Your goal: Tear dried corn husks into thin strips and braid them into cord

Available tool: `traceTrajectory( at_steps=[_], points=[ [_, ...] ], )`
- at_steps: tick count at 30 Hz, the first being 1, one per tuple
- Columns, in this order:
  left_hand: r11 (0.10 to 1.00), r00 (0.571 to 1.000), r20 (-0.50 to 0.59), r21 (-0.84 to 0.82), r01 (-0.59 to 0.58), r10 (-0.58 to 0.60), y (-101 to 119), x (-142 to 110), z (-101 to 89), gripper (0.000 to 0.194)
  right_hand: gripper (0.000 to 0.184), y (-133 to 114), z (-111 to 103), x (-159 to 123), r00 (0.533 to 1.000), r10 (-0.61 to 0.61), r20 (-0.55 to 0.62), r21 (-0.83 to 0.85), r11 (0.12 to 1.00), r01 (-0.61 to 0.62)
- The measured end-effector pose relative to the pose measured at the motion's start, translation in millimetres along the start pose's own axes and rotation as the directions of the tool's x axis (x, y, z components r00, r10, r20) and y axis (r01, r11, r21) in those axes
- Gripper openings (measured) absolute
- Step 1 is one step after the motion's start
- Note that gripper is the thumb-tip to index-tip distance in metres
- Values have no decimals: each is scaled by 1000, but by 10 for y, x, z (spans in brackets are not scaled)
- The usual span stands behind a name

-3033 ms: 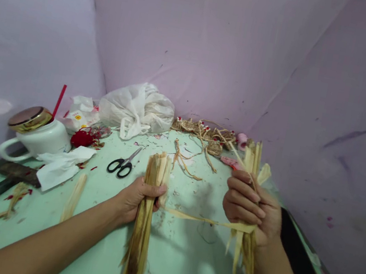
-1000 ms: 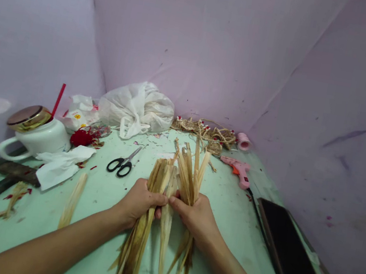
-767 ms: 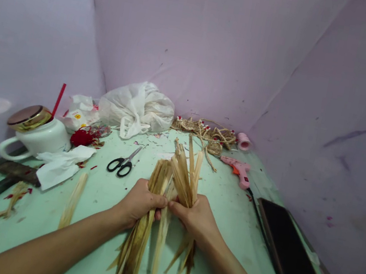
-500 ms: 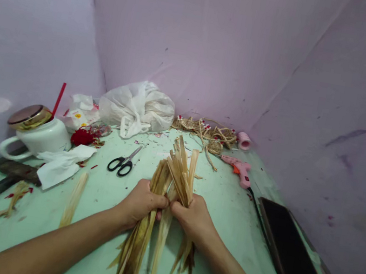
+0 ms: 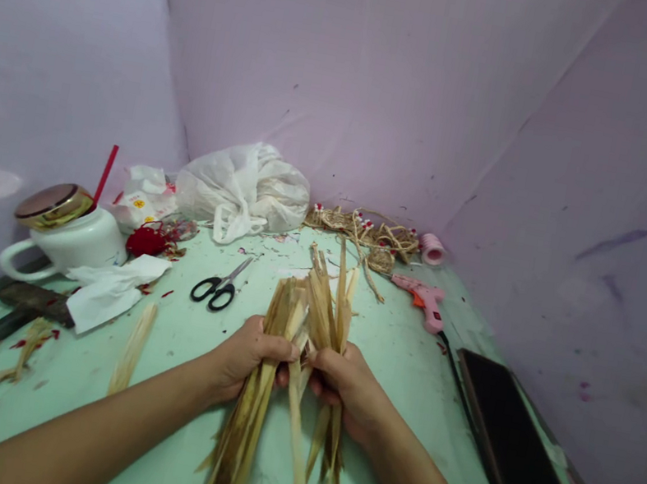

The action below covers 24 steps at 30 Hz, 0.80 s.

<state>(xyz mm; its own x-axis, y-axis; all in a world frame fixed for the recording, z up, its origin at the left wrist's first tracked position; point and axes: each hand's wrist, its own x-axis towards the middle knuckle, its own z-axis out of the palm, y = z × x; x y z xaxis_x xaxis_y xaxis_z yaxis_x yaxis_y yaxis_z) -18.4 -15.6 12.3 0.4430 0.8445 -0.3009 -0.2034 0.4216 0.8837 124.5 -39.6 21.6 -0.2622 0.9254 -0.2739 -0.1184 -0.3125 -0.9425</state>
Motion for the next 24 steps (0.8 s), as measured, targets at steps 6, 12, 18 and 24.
traceTrajectory(
  at_steps=[6, 12, 18, 24],
  points=[
    [995, 999, -14, -91, 36, -38, 26, 48, -47, 21, 13, -31, -73, -10, 996, -18, -91, 149, 988, 32],
    [991, 997, -59, -125, 42, -50, 80, 44, -40, 14, 7, -209, -205, -59, 997, 66, -31, 494, 869, -42],
    [989, 993, -107, -147, 28, -44, 133, 68, -117, 9, 8, -400, -456, -216, 975, -92, 204, 616, 786, -55],
    [994, 990, -140, -105, -5, -10, 178, 114, -193, 8, 6, -420, -700, -352, 715, -558, 421, 836, 544, -69]
  ],
)
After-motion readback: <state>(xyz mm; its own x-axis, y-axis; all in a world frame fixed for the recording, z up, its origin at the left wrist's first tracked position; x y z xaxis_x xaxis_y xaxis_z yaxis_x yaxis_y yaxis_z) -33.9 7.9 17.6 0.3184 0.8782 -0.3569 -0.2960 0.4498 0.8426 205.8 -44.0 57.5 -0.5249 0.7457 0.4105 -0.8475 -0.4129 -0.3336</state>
